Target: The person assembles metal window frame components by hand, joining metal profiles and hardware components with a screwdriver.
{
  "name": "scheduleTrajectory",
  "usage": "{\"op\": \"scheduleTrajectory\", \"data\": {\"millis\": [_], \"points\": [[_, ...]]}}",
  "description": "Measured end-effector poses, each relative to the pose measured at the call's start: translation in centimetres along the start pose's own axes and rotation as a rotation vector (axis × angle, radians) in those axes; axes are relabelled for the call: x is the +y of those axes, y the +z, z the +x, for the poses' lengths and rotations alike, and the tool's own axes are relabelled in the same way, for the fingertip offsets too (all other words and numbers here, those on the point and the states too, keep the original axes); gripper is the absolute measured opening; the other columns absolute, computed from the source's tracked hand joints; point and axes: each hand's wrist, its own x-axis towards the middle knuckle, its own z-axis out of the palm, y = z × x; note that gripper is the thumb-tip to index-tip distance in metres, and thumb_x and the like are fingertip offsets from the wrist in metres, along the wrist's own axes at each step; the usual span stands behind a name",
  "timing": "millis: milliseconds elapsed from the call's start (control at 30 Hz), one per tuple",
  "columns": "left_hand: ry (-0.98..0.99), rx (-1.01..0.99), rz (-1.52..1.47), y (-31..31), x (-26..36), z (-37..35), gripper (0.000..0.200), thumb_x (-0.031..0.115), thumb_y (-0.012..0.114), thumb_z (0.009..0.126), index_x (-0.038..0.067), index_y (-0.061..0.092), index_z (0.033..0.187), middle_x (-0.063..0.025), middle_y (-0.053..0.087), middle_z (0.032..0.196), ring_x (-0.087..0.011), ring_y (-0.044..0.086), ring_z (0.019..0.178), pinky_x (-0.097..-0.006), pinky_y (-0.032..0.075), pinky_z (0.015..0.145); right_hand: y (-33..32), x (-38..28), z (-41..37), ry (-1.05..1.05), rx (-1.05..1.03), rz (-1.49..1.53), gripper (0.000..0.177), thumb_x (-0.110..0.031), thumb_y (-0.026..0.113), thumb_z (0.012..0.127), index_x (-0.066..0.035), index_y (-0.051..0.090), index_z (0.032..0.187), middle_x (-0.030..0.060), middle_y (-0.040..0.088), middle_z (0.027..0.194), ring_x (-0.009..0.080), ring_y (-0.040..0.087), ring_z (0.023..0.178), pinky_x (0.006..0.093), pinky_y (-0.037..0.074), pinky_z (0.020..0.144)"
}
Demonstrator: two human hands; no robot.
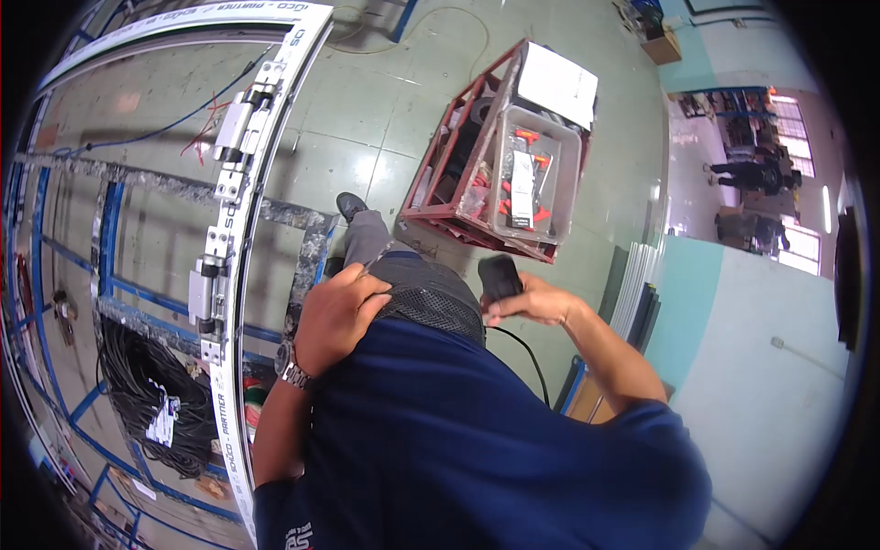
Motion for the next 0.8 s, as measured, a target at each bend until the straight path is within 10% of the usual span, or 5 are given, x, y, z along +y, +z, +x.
{"op": "scheduleTrajectory", "data": {"millis": [800], "points": [[0.180, -0.012, -0.061, 0.7, -0.5, 0.0, 0.013, 0.008, 0.074, 0.082, 0.002, 0.069, 0.092, -0.0113, 0.061, 0.082, -0.0320, 0.064, 0.070, -0.0400, 0.050, 0.061, 6.7, 7.0, -3.8, -0.014, 0.271, 0.146, 0.044, -0.004, 0.083, 0.075, -0.004, 0.061, 0.114, 0.0044, 0.066, 0.102, 0.0175, 0.062, 0.101, 0.0352, 0.047, 0.097]]}}
